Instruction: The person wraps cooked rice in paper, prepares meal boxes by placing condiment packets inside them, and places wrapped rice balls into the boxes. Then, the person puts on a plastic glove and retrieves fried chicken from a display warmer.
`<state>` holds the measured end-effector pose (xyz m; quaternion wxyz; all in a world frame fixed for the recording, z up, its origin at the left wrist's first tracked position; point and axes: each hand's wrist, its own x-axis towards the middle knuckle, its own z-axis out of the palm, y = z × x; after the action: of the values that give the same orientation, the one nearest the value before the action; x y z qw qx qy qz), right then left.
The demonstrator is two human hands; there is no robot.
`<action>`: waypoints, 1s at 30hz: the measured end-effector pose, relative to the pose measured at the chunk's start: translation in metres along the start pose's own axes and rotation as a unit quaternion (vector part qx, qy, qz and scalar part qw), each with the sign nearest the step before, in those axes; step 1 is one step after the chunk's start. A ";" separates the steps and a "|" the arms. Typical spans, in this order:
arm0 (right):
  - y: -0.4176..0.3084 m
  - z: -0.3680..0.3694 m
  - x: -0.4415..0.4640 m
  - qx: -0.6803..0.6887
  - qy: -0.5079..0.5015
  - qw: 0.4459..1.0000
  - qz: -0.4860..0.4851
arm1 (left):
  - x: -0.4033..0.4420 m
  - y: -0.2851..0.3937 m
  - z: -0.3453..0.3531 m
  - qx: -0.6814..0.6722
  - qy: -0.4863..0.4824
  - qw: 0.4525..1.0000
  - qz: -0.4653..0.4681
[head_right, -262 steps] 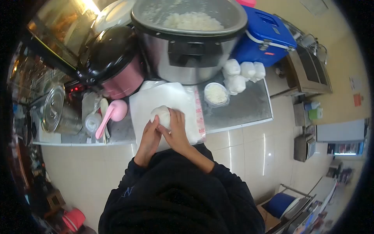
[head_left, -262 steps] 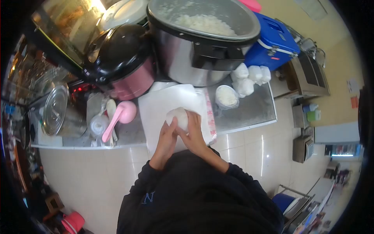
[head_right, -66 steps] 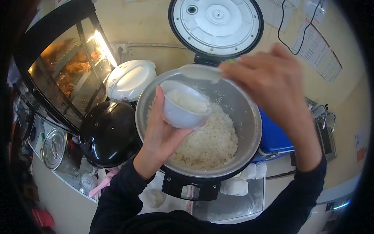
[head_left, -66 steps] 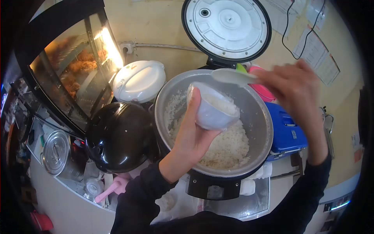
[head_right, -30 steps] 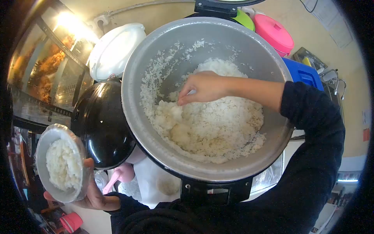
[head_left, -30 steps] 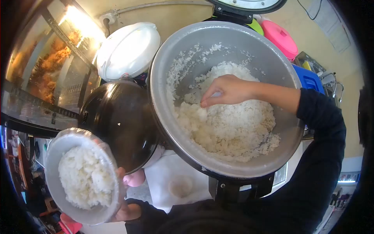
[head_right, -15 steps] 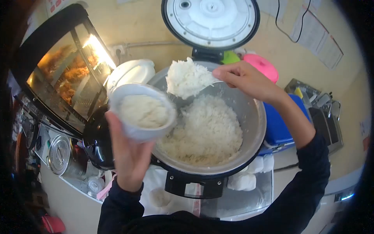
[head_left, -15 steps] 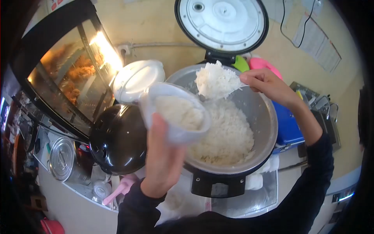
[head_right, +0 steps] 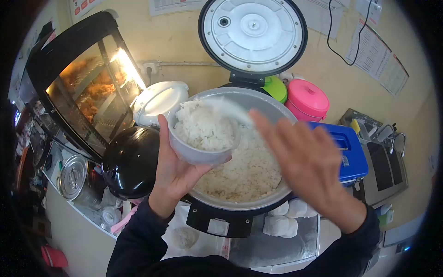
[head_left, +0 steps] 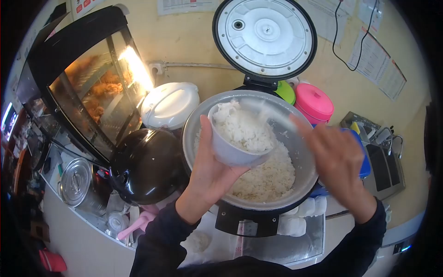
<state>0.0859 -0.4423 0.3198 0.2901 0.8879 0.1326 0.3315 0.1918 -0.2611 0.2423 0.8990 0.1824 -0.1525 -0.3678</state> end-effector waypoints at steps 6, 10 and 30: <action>-0.008 0.008 0.021 0.029 0.043 0.997 -0.053 | -0.001 0.006 0.003 0.013 -0.018 1.000 -0.009; -0.023 -0.002 0.013 -0.025 -0.016 0.994 -0.102 | -0.002 0.015 -0.003 0.025 0.015 1.000 0.008; -0.022 0.026 0.038 0.638 -0.051 0.754 0.146 | -0.023 0.029 -0.041 0.080 -0.077 0.993 0.048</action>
<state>0.1306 -0.4196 0.3098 -0.3892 0.8913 0.1667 0.1624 0.2109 -0.2165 0.2153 0.8838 0.2176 -0.2591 -0.3233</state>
